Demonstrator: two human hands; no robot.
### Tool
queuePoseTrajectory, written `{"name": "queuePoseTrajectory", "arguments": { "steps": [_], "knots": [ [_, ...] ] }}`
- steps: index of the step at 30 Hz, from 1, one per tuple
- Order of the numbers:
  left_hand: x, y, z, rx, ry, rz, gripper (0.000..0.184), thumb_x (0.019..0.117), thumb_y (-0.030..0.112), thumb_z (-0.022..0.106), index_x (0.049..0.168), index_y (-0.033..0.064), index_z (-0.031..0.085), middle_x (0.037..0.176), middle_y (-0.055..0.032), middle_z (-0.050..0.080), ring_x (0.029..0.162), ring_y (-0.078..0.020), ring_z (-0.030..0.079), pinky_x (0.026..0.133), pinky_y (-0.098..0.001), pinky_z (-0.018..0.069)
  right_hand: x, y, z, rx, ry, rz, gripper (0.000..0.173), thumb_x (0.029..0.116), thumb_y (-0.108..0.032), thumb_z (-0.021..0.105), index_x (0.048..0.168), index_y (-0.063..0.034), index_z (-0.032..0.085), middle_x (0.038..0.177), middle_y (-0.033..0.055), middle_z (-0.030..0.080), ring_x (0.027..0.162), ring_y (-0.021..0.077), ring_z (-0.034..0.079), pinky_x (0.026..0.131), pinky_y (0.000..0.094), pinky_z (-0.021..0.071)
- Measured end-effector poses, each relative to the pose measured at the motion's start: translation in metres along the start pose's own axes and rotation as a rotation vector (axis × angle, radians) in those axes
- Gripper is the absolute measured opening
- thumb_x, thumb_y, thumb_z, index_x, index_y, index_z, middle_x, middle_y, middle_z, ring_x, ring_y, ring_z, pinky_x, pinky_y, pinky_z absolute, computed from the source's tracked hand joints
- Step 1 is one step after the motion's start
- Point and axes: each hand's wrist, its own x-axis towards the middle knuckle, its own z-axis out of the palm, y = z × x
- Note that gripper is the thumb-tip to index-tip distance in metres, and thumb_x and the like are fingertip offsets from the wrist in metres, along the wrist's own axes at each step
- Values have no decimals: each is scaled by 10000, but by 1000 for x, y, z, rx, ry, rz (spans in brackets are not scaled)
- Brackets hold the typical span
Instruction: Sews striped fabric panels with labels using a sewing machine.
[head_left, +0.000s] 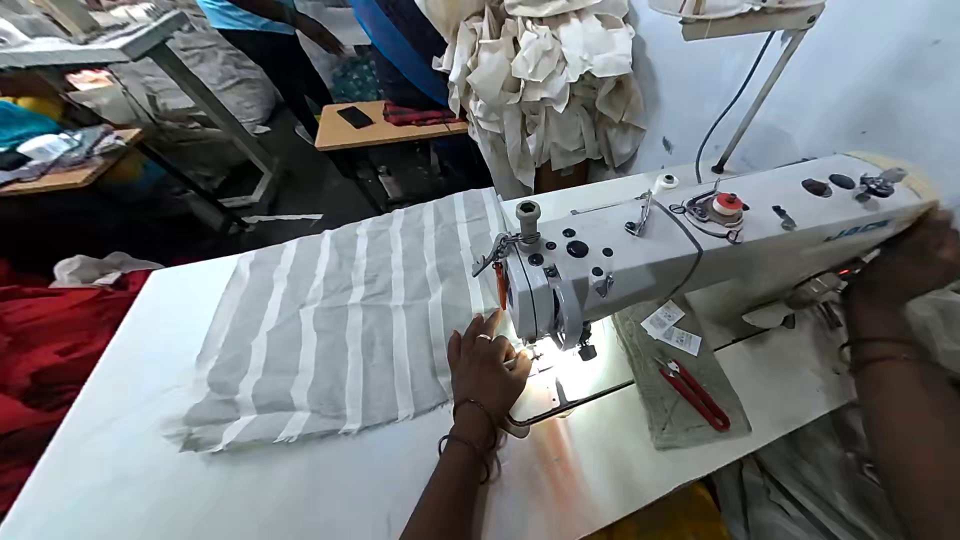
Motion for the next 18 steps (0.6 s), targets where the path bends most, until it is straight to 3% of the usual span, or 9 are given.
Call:
{"name": "queuePoseTrajectory", "arguments": {
  "steps": [1, 3, 5, 7, 11, 13, 14, 15, 18],
  "knots": [
    [0, 0, -1, -3, -6, -7, 269, 895, 294, 743, 766, 59, 732, 1440, -113, 609, 1455, -369, 420, 1219, -613, 177, -17, 9, 1, -37, 16, 86, 665, 1102, -480, 299, 1181, 82, 646, 1122, 251, 679, 1056, 295, 670, 978, 488, 508],
    [0, 0, 0, -7, 1, 1, 267, 893, 295, 744, 767, 61, 736, 1445, -112, 605, 1455, -366, 420, 1217, -614, 183, -25, 35, -6, -32, -79, 129, 740, 1101, -517, 261, 1184, 120, 629, 1117, 292, 663, 1029, 336, 642, 960, 529, 480],
    [1, -2, 1, -5, 12, 3, 267, 894, 307, 744, 772, 70, 737, 1424, -106, 622, 1453, -364, 421, 1216, -611, 185, 0, 44, -16, -38, -127, -1, 676, 1113, -454, 250, 1300, 113, 566, 1253, 321, 618, 1195, 378, 610, 1061, 523, 468],
    [-1, -2, 3, 2, 15, 4, 273, 901, 316, 743, 778, 71, 735, 1414, -103, 628, 1450, -364, 425, 1214, -609, 190, 32, 22, -23, -30, -198, -117, 629, 1112, -436, 305, 1402, 84, 507, 1357, 352, 544, 1296, 437, 531, 1106, 562, 414],
    [-1, 1, 3, 10, 29, 5, 278, 901, 322, 749, 805, 62, 732, 1399, -119, 637, 1436, -362, 448, 1212, -608, 205, 49, -45, -16, -47, -234, -19, 618, 1050, -512, 428, 1333, 10, 600, 1300, 313, 604, 1233, 455, 571, 1022, 665, 414],
    [-6, -1, 4, 38, 57, 88, 251, 897, 309, 727, 850, 63, 737, 1265, -136, 696, 1303, -367, 571, 1146, -595, 347, 22, -32, -20, 3, -181, -43, 648, 1096, -501, 313, 1365, 51, 519, 1330, 304, 573, 1258, 416, 562, 1059, 603, 433],
    [-7, -5, 2, 43, 70, 163, 217, 883, 279, 718, 878, 63, 739, 1153, -136, 721, 1194, -357, 633, 1080, -570, 435, 11, -24, -20, 73, -167, -39, 633, 1105, -485, 302, 1376, 60, 476, 1316, 277, 565, 1215, 353, 579, 1038, 539, 472],
    [-10, -12, -3, 44, 65, 230, 202, 873, 253, 713, 942, 69, 757, 1134, -124, 732, 1156, -338, 662, 1032, -547, 488, 2, -18, -23, 134, -185, -23, 597, 1104, -456, 334, 1409, 44, 449, 1311, 250, 566, 1170, 311, 595, 994, 510, 507],
    [-26, -67, -36, 111, 53, 214, 283, 915, 223, 710, 1166, 107, 769, 1265, -121, 715, 1179, -339, 675, 956, -577, 542, -32, -17, -56, 216, -246, 8, 521, 1070, -313, 515, 1465, 24, 469, 1355, 243, 582, 1140, 279, 622, 960, 478, 529]
  ]
}}
